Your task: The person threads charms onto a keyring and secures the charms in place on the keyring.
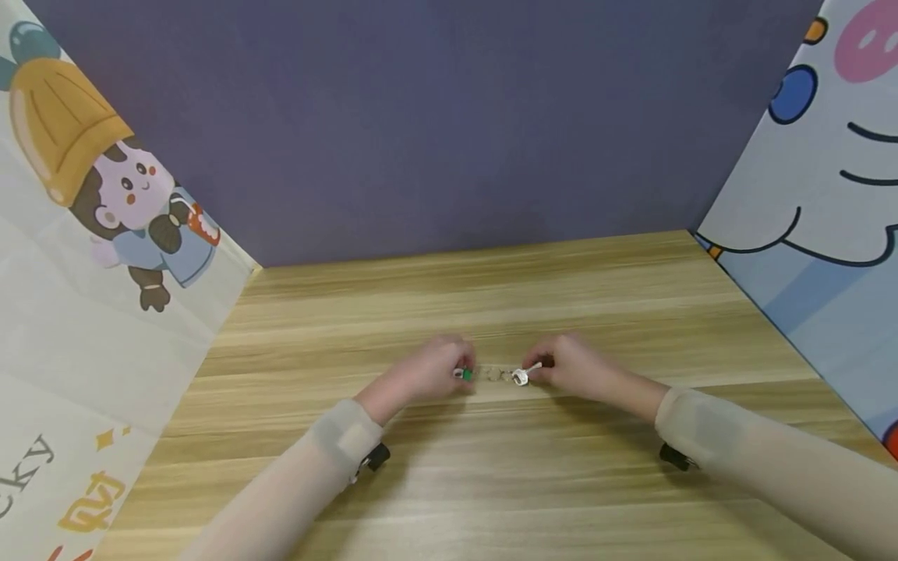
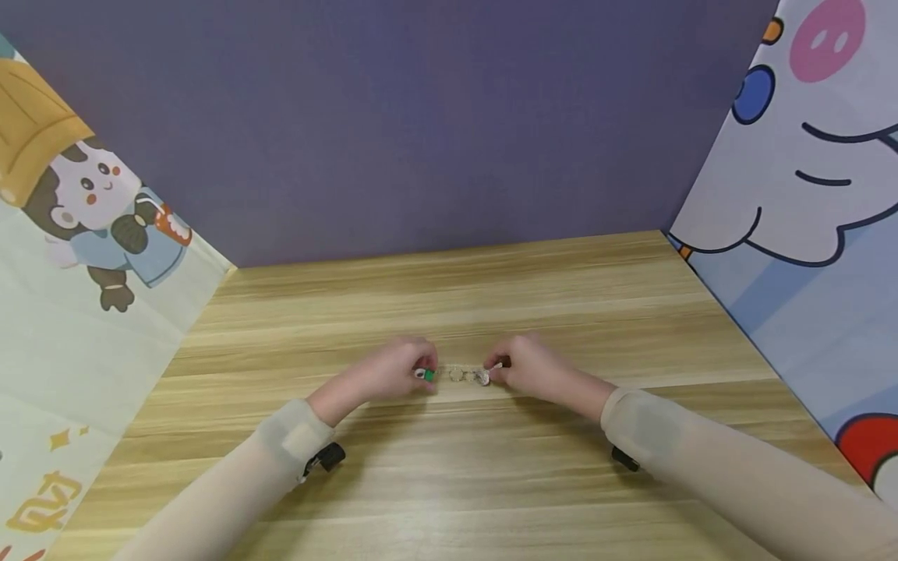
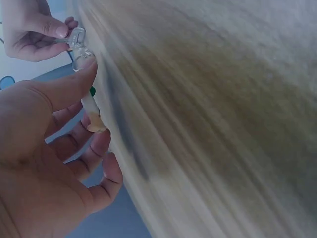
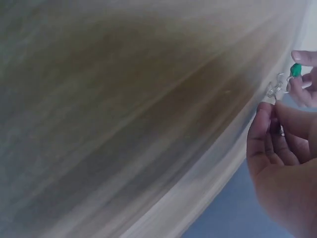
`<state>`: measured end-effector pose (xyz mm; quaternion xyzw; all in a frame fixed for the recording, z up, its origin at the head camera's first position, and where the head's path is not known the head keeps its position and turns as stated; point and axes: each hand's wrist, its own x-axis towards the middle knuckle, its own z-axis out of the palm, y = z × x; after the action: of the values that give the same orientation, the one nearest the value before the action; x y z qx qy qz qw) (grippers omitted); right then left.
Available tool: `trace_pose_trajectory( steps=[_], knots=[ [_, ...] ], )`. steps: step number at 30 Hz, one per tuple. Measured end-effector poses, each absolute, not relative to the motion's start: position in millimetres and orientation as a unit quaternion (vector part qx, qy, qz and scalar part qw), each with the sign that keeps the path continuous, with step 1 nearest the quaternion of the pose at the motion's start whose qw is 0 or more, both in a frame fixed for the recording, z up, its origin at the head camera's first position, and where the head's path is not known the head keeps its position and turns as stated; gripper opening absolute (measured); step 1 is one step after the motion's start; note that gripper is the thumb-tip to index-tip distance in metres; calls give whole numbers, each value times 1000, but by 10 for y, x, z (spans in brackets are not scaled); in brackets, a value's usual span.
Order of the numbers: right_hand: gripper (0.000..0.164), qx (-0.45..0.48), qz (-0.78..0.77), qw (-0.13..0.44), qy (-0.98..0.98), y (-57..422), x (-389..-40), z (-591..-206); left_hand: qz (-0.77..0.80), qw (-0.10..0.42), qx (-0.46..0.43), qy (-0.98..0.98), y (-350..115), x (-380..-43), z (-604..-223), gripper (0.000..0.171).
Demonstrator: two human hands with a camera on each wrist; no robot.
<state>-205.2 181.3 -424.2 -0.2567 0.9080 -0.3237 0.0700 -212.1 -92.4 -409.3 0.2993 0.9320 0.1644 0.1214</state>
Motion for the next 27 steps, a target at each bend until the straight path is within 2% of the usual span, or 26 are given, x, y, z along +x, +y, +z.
trace_pose_trajectory(
  steps=[12, 22, 24, 27],
  knots=[
    [6, -326, -248, 28, 912, 1877, -1996, -4306, 186, 151, 297, 924, -1007, -2115, -4102, 15],
    [2, -350, -206, -1, 914, 1956, -2020, -4282, 198, 164, 289, 922, -1043, -2112, -4047, 18],
    [6, -351, -204, -11, 914, 1970, -2061, -4226, 197, 144, 288, 926, -1046, -2162, -4000, 23],
    [17, -335, -186, -37, 923, 1990, -2151, -4065, 172, 84, 260, 946, -1055, -2267, -3880, 40]
  ],
)
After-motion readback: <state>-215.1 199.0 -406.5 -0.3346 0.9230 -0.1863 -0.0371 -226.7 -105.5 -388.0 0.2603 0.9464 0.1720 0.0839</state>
